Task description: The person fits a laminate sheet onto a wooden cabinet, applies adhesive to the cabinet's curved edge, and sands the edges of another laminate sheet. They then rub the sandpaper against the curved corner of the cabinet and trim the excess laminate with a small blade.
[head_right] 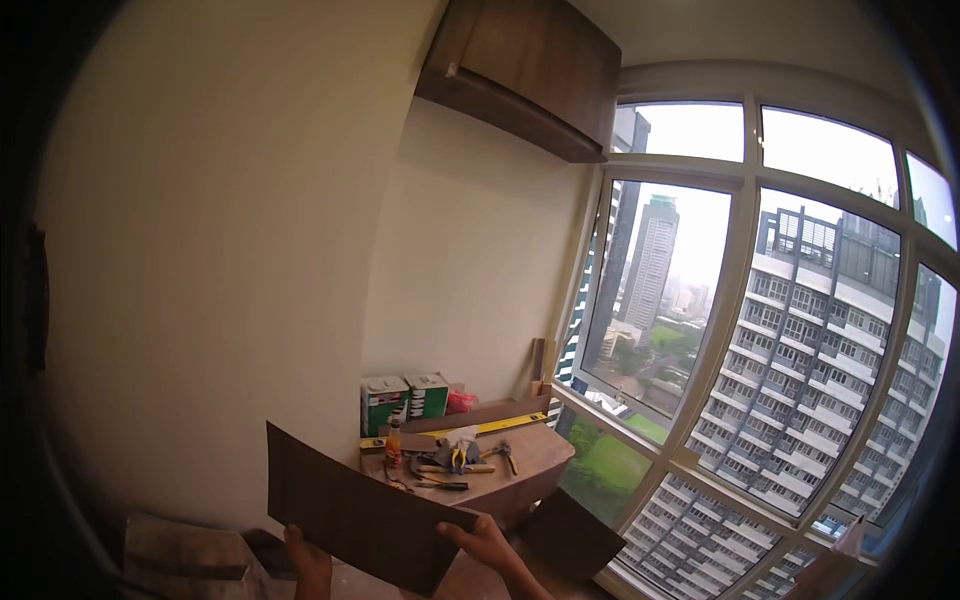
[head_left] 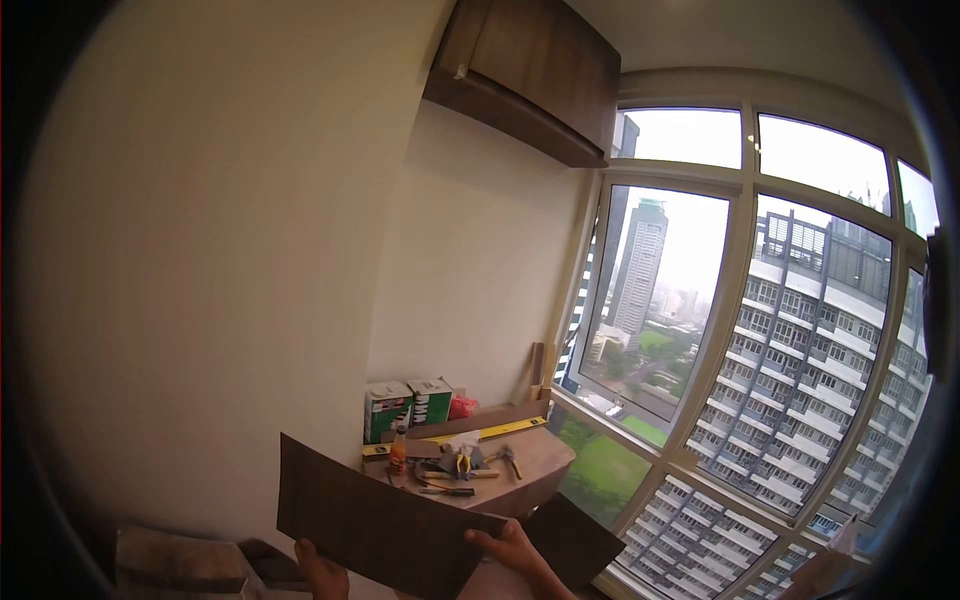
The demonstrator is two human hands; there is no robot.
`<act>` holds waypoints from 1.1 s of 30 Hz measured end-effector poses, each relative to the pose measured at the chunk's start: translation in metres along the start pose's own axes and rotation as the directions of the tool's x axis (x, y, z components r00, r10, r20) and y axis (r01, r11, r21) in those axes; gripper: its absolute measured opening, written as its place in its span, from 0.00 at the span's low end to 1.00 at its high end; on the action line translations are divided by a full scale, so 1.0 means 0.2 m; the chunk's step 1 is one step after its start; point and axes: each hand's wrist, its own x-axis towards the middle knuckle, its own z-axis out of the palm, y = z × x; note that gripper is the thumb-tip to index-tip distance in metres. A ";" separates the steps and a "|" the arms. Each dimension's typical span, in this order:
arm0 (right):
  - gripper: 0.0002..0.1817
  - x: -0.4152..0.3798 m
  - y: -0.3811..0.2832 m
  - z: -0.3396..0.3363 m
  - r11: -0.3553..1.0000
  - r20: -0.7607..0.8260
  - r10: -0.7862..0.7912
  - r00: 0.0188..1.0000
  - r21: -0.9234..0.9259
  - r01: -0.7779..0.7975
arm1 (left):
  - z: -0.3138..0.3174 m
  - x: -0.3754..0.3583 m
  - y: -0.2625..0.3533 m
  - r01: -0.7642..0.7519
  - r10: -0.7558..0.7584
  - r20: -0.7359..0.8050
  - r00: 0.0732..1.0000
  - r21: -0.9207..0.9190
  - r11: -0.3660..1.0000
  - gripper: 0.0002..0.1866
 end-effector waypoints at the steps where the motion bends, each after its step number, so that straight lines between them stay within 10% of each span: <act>1: 0.19 0.00 0.01 -0.01 1.000 0.007 -0.002 1.000 0.005 0.002 | -0.02 -0.01 -0.01 -0.005 0.005 -0.001 1.000 -0.034 0.999 0.41; 5: 0.20 0.00 0.08 -0.03 0.999 0.026 -0.050 0.998 0.018 0.050 | -0.08 -0.07 -0.03 -0.032 0.033 -0.088 0.996 0.007 0.999 0.40; 8: 0.17 0.02 0.12 -0.02 0.985 0.026 -0.162 0.986 -0.050 0.163 | -0.24 -0.10 0.01 0.311 -0.228 -0.302 0.926 0.267 0.912 0.44; 10: 0.14 0.04 0.13 -0.03 0.961 0.044 -0.256 0.966 -0.098 0.259 | -0.45 -0.12 0.07 0.483 -0.248 -0.438 0.864 0.861 0.159 0.41; 11: 0.15 0.04 0.13 -0.04 0.923 0.102 -0.248 0.963 -0.275 0.267 | -0.59 -0.10 0.14 0.499 -0.249 -0.455 0.855 0.854 0.151 0.41; 13: 0.18 0.02 0.21 -0.03 0.766 0.204 -0.141 0.969 -0.597 0.237 | -1.05 -0.18 0.32 -0.092 -0.535 -0.300 0.790 0.805 -0.586 0.33; 14: 0.19 0.01 0.24 -0.02 0.812 0.225 -0.121 0.967 -0.538 0.227 | -1.42 -0.16 0.31 0.503 -0.616 -0.495 0.613 0.845 -0.178 0.24; 15: 0.19 0.00 0.31 -0.01 0.776 0.276 -0.052 0.960 -0.594 0.213 | -0.77 -0.30 0.57 0.586 -0.541 -0.509 0.670 0.809 -0.035 0.19; 16: 0.19 -0.02 0.40 -0.01 0.784 0.304 0.000 0.953 -0.592 0.189 | -1.35 -0.35 0.56 0.485 -0.453 -0.377 0.808 0.862 0.148 0.17; 17: 0.18 -0.01 0.46 0.01 0.701 0.313 0.022 0.949 -0.682 0.209 | -1.01 -0.40 0.61 0.535 -0.072 -0.573 0.816 0.798 -0.278 0.18; 19: 0.15 -0.02 0.55 0.02 0.599 0.317 0.035 0.948 -0.766 0.234 | -0.95 -0.42 0.78 0.403 -0.092 -0.433 0.897 0.884 -0.236 0.23; 20: 0.17 -0.06 0.60 0.06 0.663 0.328 0.300 0.896 -0.746 0.051 | -0.95 -0.48 0.95 0.784 -0.271 -0.736 0.621 0.594 0.182 0.22; 24: 0.13 -0.18 0.61 0.21 0.648 0.272 0.222 0.936 -0.759 0.067 | -1.02 -0.66 0.95 0.205 -0.232 -0.268 0.935 0.942 -0.264 0.25; 26: 0.08 -0.22 0.65 0.29 0.796 0.233 0.125 0.964 -0.603 0.042 | -1.11 -0.68 0.86 0.740 -0.357 -0.655 0.666 0.641 0.204 0.32; 30: 0.08 -0.28 0.64 0.52 0.787 0.196 0.037 0.980 -0.610 0.093 | -1.03 -0.54 0.65 0.720 -0.614 -0.514 0.600 0.681 0.134 0.37; 32: 0.13 -0.31 0.62 0.64 0.808 0.202 0.004 0.979 -0.578 0.116 | -0.85 -0.40 0.56 0.955 -0.763 -0.575 0.295 0.149 0.257 0.43; 33: 0.15 -0.31 0.63 0.69 0.825 0.212 -0.029 0.977 -0.547 0.143 | -0.80 -0.32 0.50 0.964 -0.797 -0.544 0.264 0.164 0.208 0.43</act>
